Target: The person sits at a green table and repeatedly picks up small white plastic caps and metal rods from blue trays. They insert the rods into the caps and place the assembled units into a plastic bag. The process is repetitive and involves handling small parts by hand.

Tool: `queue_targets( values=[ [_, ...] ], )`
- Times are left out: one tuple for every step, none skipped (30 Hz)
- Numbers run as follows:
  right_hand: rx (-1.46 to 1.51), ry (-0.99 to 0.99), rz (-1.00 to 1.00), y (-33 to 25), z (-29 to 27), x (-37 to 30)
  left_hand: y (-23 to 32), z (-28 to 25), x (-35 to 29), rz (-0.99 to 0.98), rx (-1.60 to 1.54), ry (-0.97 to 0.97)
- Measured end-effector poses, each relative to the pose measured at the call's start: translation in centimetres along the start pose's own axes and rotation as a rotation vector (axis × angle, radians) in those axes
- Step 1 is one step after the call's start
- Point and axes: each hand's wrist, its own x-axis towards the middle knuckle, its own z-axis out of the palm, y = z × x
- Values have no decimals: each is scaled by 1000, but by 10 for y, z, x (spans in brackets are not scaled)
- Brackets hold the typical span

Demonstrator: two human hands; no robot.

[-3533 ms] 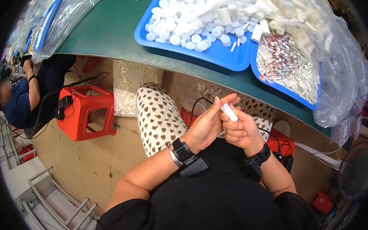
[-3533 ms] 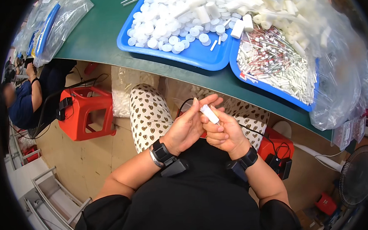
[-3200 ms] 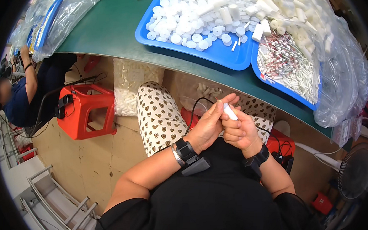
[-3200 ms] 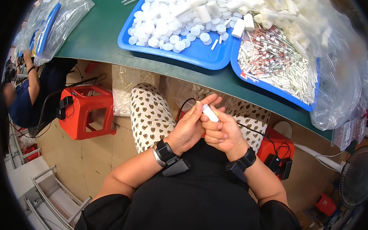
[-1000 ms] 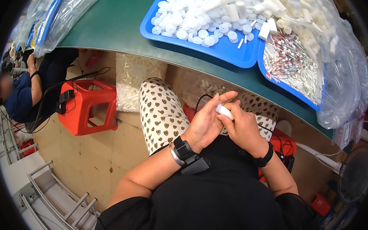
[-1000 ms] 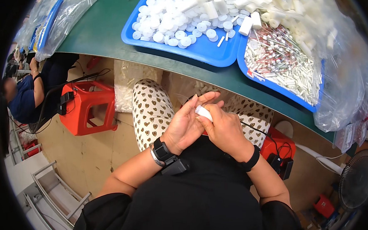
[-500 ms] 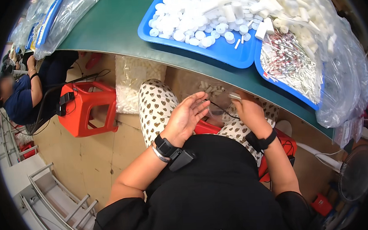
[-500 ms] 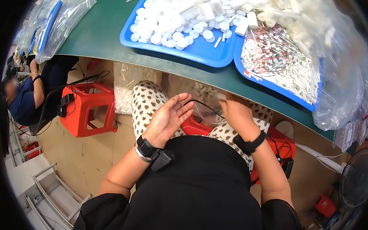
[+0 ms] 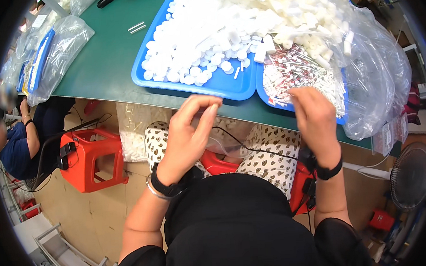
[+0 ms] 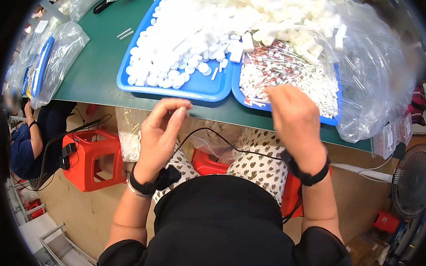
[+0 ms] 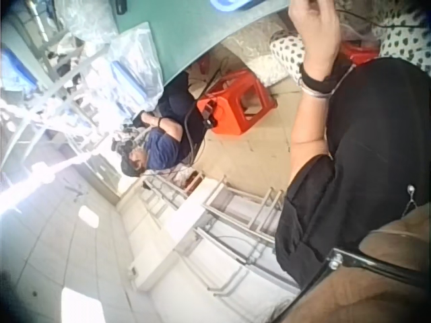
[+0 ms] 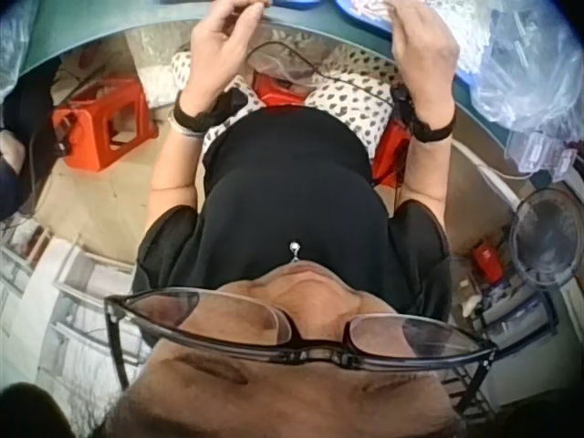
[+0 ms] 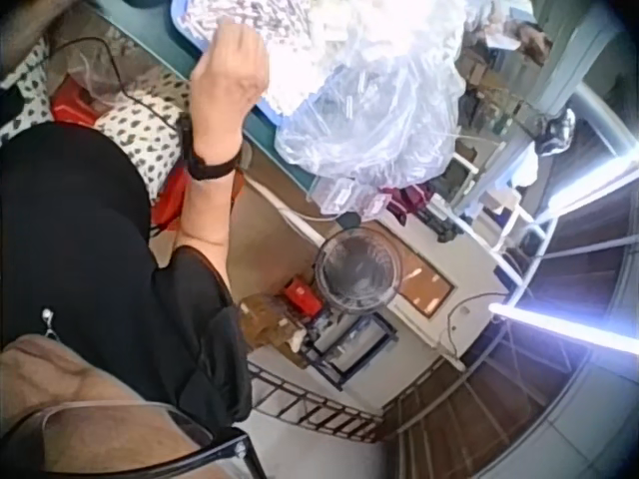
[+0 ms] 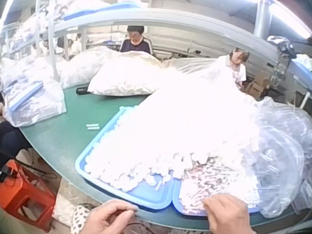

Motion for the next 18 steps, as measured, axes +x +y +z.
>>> queue_targets(
  values=[
    [-77, -42, -6, 10, -3, 3, 2, 0, 13, 140, 140, 1],
    [-153, -85, -12, 18, -6, 5, 4, 2, 27, 280, 280, 4],
    [-150, -92, -23, 24, -5, 6, 4, 4, 39, 417, 421, 4],
    [-142, -98, -38, 28, -2, 7, 3, 7, 49, 447, 486, 10],
    [-134, -104, -54, 31, 1, 7, 0, 11, 57, 477, 550, 16],
    [-119, -104, -83, 35, 2, 8, -5, 15, 66, 506, 613, 20],
    [-104, -105, -114, 38, 3, 8, -9, 17, 72, 482, 634, -24],
    [-89, -105, -145, 40, 4, 8, -14, 18, 78, 478, 669, -28],
    [-44, -76, -140, 40, 3, 8, -17, 21, 84, 474, 702, -35],
    [0, -47, -135, 39, 2, 8, -18, 22, 88, 471, 734, -43],
    [44, -18, -130, 38, 1, 8, -18, 22, 91, 411, 742, -71],
    [91, 21, -83, 40, 2, 6, -14, 22, 94, 355, 744, -104],
    [138, 61, -37, 41, 4, 3, -11, 22, 97, 299, 747, -136],
    [183, 102, 8, 42, 4, 1, -12, 23, 98, 325, 726, -125],
    [196, 97, 49, 40, 2, 2, -14, 22, 97, 347, 710, -110],
    [209, 93, 90, 36, -2, 2, -14, 22, 97, 369, 694, -95],
    [222, 88, 130, 31, -7, 3, -12, 22, 95, 443, 664, -45],
    [243, 106, 128, 25, -9, 2, -11, 23, 92, 514, 633, 2]
  ],
)
